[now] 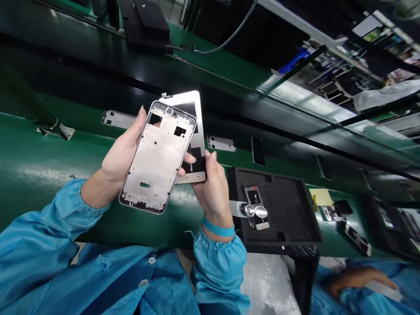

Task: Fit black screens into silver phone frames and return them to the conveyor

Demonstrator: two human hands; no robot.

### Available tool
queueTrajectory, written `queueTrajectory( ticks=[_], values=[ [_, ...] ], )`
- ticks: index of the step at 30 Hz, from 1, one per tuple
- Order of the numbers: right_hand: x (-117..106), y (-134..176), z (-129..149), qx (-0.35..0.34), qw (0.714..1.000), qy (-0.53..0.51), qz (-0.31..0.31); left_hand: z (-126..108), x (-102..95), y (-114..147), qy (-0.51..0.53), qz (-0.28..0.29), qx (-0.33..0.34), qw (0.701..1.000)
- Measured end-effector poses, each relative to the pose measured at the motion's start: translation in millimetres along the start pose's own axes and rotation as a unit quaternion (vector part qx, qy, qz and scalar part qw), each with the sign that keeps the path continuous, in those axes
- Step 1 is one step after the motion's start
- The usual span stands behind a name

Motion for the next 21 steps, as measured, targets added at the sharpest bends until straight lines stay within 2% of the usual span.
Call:
queueTrajectory(
  ticks=[4,7,10,15,18,21],
  values=[
    [16,14,-9,0.055,0.992,-0.114,0.000,-2,3.0,5,0.017,-0.009,0.006,1.000],
    [14,29,-18,0.096,0.985,-0.144,0.016,-12,3.4,13,0.029,-0.038,0.017,0.999],
    [-1,42,-14,0.054,0.995,-0.081,0.031,-20,3.4,22,0.030,-0.067,0.010,0.997],
    [-25,51,-4,-0.033,0.999,-0.010,0.025,-29,8.4,27,0.041,-0.042,0.040,0.997],
    [-30,53,-3,-0.057,0.998,0.021,0.019,-32,7.3,26,0.039,-0.039,0.076,0.996],
    [-30,54,-6,-0.075,0.996,0.049,0.022,-31,4.9,27,0.026,-0.047,0.077,0.996]
  ],
)
Point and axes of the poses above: each hand's wrist, its own y-axis away from the middle knuckle, its own x-axis out of the palm, z = x × y, the point moved 8 cm from there along -y, towards the middle knuckle, and after that the axes turned 13 degrees about -z, right-handed, at the moved point
